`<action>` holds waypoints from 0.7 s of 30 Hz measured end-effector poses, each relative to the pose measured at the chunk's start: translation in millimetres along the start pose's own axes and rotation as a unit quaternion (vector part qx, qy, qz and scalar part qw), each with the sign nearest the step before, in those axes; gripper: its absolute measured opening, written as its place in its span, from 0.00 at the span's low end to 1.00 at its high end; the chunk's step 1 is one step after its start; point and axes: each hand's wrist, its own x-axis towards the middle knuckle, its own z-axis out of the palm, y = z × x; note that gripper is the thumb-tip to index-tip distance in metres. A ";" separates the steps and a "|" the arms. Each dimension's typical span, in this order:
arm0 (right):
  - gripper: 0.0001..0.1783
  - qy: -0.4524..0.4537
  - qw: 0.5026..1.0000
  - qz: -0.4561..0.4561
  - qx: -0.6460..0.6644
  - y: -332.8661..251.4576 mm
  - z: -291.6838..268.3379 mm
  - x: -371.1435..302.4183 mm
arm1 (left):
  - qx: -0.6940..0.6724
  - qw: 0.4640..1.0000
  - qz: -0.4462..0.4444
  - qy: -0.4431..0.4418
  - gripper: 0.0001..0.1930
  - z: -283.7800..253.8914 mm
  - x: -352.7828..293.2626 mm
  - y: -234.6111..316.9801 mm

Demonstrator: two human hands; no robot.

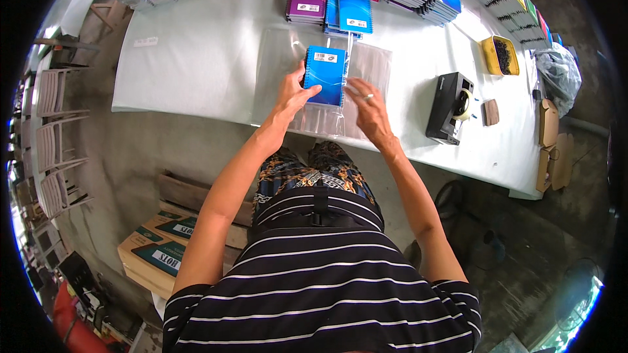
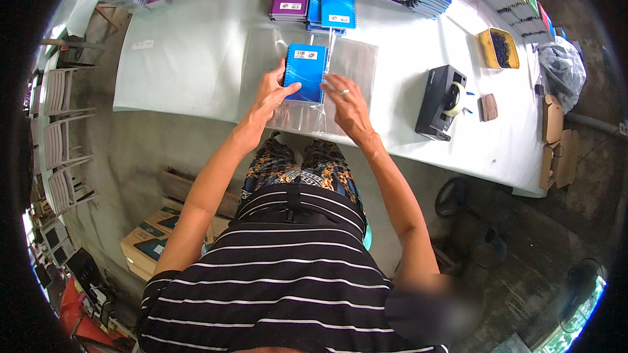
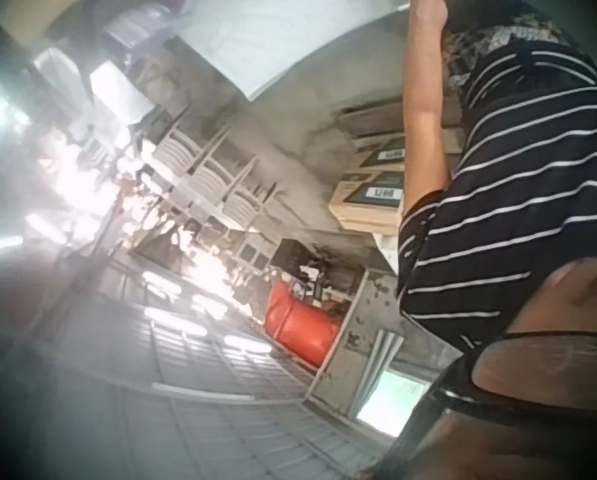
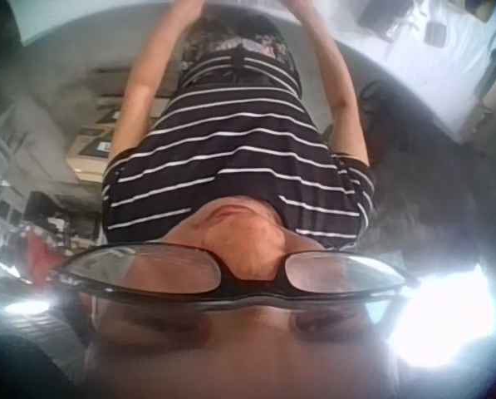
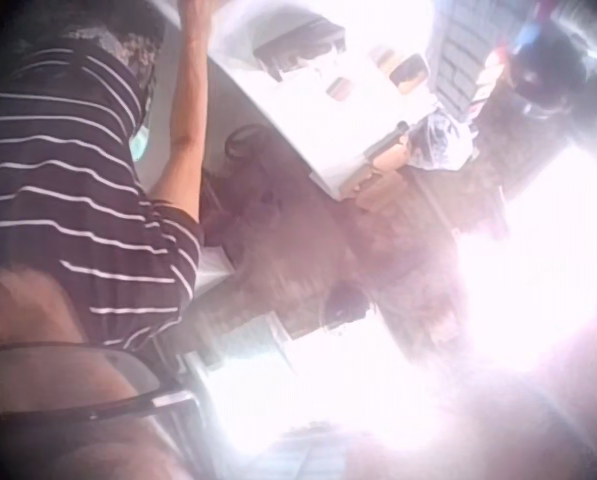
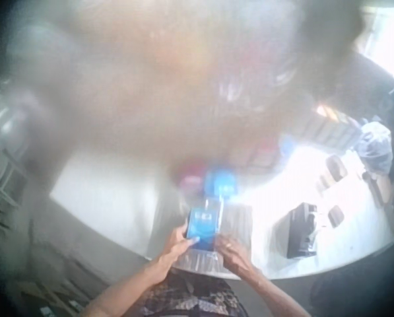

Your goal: The person repeatedly places spiral-bound notebooks into clear plastic sleeves, folds the sleeves closed, and stacks the packaged notebooks on the table. The person handles notebooks of various colors and uses a tape dispenser to seal the sleeves.

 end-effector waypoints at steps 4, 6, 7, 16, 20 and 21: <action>0.25 -0.086 0.993 -0.063 0.050 -4.6 15.4 -2.0 | 0.001 1.000 0.001 0.018 0.36 -0.5 1.9 -5.7; 0.26 -0.032 0.998 -0.020 0.040 -3.9 18.8 9.1 | 0.011 0.999 -0.009 0.030 0.38 0.1 2.4 -8.7; 0.27 -0.005 0.999 0.002 0.035 -3.2 19.9 15.0 | 0.015 0.999 -0.015 0.036 0.40 0.6 2.0 -8.9; 0.26 -0.054 0.998 -0.011 -0.006 4.3 34.3 26.8 | -0.001 0.999 -0.023 0.039 0.42 1.3 -0.4 -3.4; 0.26 -0.074 0.996 0.000 -0.057 -1.8 34.4 26.3 | 0.153 0.984 0.069 0.064 0.37 -14.4 -7.9 -6.1; 0.26 -0.079 0.995 0.001 -0.061 -4.0 33.2 28.2 | 0.291 0.935 0.143 0.141 0.36 -27.3 -11.8 -21.2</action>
